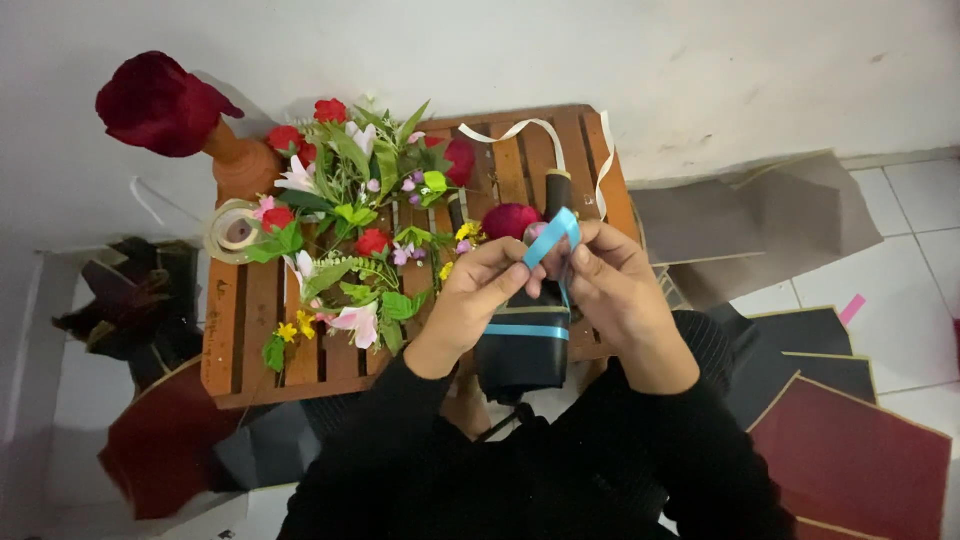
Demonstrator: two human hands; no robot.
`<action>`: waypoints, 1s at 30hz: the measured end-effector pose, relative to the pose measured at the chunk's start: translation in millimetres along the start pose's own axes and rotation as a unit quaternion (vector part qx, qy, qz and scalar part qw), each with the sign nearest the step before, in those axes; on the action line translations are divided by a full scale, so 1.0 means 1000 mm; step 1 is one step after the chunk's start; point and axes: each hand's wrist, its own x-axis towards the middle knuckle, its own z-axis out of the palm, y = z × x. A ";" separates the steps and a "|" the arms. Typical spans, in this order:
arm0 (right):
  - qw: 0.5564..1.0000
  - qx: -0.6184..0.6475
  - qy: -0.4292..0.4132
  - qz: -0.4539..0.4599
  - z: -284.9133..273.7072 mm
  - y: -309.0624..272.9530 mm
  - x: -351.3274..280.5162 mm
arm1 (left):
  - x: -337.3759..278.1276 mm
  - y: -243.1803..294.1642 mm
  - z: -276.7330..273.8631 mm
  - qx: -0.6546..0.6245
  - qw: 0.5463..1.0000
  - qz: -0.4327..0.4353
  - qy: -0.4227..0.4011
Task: Arranging various flowers into a small bouquet and securing it with a blue ribbon.
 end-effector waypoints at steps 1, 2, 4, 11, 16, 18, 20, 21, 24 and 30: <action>1.000 0.000 0.001 0.001 -0.005 -0.001 0.002 | 0.000 0.001 0.002 -0.001 1.000 -0.001 0.001; 1.000 -0.008 -0.008 -0.005 -0.009 -0.001 0.004 | 0.000 0.001 0.004 -0.002 1.000 -0.005 0.005; 1.000 -0.016 -0.020 -0.009 -0.006 -0.005 0.008 | 0.002 0.003 0.005 -0.002 1.000 -0.006 0.012; 0.999 -0.015 -0.043 0.009 -0.005 0.000 0.005 | 0.005 0.002 0.009 0.027 0.999 -0.024 0.007; 0.994 -0.088 -0.067 -0.023 -0.002 -0.005 0.009 | 0.006 0.003 0.012 0.062 0.996 -0.066 0.020; 0.986 -0.126 -0.106 -0.024 0.008 -0.011 0.006 | 0.004 0.000 0.012 0.043 0.997 -0.067 -0.006; 0.984 -0.139 -0.109 -0.037 -0.011 0.002 0.009 | 0.002 -0.008 0.009 0.027 0.997 -0.068 0.001; 0.980 -0.152 -0.114 -0.050 -0.020 0.009 0.011 | 0.001 -0.012 0.008 0.011 0.998 -0.068 0.007; 0.988 -0.104 -0.103 -0.040 -0.028 0.011 0.010 | 0.001 -0.014 0.016 -0.005 0.997 -0.075 0.005; 0.995 -0.081 -0.036 -0.044 -0.030 0.006 0.003 | -0.029 -0.036 -0.012 0.373 0.925 0.060 -0.041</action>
